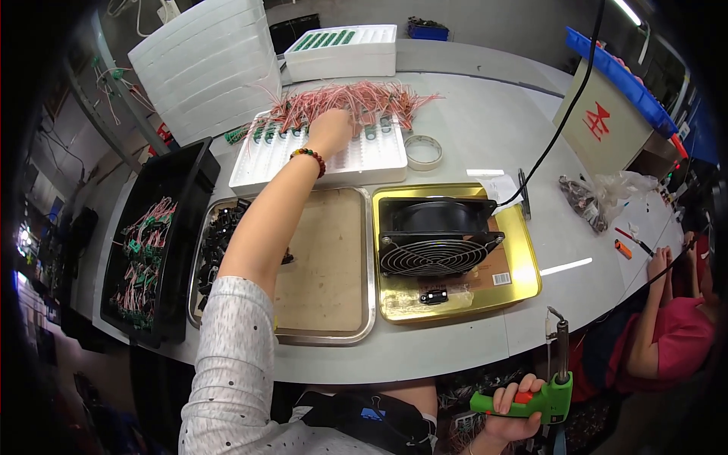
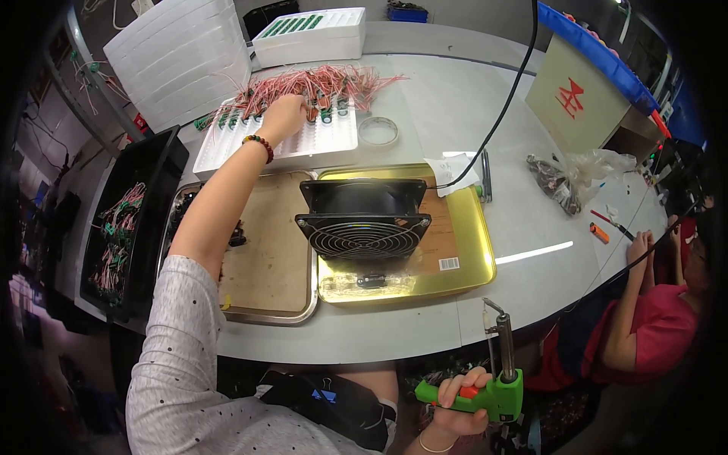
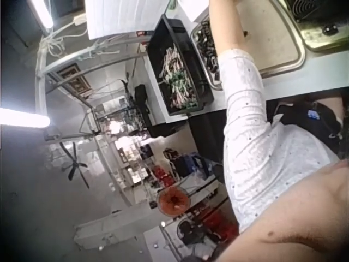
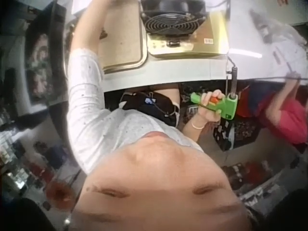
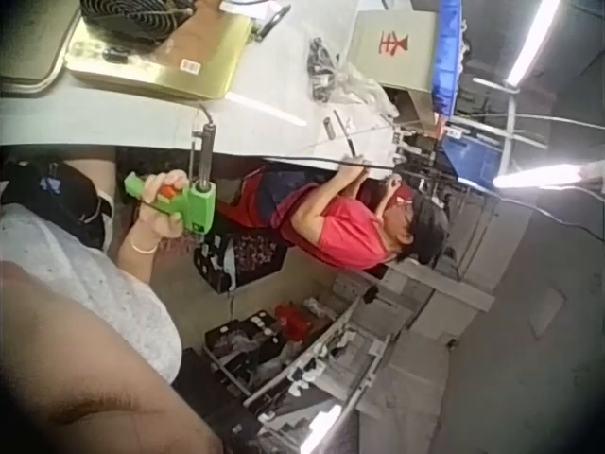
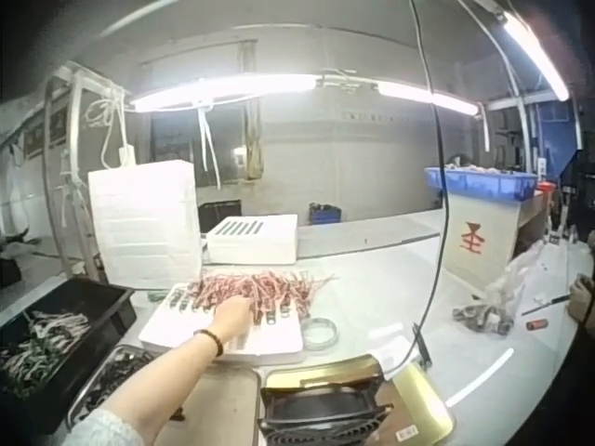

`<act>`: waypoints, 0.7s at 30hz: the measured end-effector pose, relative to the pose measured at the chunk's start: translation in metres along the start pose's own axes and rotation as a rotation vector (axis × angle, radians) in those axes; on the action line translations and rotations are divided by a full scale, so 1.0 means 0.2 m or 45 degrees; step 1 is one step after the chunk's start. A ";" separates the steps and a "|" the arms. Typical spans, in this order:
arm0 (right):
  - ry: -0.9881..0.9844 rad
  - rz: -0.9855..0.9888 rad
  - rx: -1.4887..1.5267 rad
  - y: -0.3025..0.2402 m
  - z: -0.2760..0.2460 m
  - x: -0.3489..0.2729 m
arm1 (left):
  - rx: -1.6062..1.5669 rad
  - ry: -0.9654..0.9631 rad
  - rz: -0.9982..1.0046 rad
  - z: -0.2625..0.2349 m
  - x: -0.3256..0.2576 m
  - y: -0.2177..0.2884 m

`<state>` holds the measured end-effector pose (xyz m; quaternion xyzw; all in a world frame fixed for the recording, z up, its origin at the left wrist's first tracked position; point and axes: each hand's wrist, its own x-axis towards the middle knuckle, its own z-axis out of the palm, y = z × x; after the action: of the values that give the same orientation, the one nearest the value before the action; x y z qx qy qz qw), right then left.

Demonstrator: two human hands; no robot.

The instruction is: The person solders wires to small green circuit boards using a soldering iron.

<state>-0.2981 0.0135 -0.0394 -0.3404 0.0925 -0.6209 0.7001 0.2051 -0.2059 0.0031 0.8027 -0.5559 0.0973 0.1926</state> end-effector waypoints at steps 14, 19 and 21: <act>0.081 -0.016 0.072 0.03 -0.01 0.00 | -0.169 0.174 -0.032 0.06 0.01 -0.02; 0.114 -0.037 0.031 0.00 -0.03 -0.02 | -0.297 0.399 -0.021 -0.07 0.00 0.00; 0.114 -0.035 0.042 0.01 -0.03 -0.01 | -0.325 0.354 -0.033 -0.09 0.00 -0.04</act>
<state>-0.2999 0.0143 -0.0455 -0.3017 0.1088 -0.6466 0.6921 0.2136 -0.1949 0.0185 0.7577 -0.5214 0.1335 0.3692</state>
